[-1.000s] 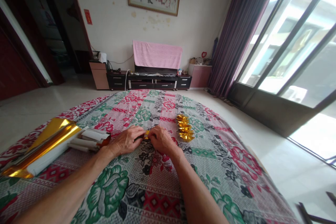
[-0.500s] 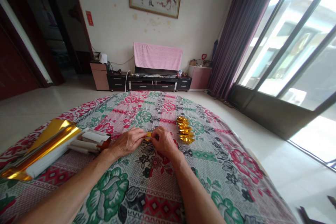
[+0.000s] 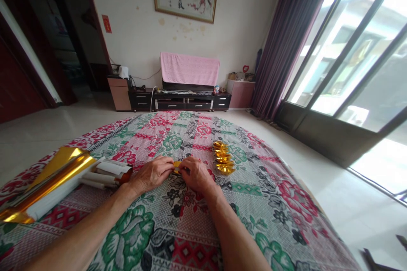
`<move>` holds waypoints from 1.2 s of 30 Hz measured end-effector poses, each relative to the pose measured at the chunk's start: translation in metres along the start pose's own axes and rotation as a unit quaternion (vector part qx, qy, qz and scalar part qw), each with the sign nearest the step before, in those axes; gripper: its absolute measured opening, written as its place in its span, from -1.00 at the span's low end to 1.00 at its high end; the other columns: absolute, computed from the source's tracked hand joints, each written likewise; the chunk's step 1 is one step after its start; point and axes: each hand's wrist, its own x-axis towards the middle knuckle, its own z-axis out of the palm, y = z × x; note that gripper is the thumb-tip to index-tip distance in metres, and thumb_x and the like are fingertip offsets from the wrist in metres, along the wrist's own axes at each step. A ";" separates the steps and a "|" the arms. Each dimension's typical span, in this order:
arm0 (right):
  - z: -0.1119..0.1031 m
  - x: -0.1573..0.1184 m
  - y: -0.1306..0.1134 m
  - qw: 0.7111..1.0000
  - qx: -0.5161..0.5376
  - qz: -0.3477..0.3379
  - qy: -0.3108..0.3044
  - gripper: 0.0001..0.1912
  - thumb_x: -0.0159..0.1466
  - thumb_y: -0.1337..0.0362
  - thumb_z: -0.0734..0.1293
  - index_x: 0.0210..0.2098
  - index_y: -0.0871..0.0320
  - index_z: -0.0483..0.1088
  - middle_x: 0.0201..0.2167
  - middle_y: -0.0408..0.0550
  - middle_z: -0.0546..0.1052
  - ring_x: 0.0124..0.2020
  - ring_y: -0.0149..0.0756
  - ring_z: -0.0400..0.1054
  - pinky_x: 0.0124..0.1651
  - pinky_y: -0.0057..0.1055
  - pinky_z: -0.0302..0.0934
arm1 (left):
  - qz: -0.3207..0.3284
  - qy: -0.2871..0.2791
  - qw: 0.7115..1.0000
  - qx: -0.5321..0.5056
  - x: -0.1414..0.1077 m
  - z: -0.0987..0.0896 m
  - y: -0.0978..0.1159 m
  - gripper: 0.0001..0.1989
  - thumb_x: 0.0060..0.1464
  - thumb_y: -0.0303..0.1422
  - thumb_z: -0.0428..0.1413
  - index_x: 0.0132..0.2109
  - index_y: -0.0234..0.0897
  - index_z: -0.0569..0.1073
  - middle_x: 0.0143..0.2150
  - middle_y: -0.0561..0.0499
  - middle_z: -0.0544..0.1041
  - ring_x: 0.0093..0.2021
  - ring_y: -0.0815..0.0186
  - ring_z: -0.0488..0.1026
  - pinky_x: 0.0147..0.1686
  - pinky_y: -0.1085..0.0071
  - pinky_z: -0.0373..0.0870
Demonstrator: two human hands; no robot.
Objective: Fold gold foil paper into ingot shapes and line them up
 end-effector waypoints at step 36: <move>0.008 0.001 -0.004 0.994 -0.009 0.104 0.044 -0.82 0.20 0.36 0.21 -0.30 0.09 0.44 -0.38 -0.15 0.53 -0.35 -0.38 0.39 -0.26 -0.54 0.18 | -0.158 0.090 0.981 -0.071 0.006 0.015 -0.004 -0.73 0.02 -0.50 -0.01 -0.14 -0.23 0.47 -0.23 0.00 0.56 -0.25 0.35 0.48 -0.20 0.43 0.39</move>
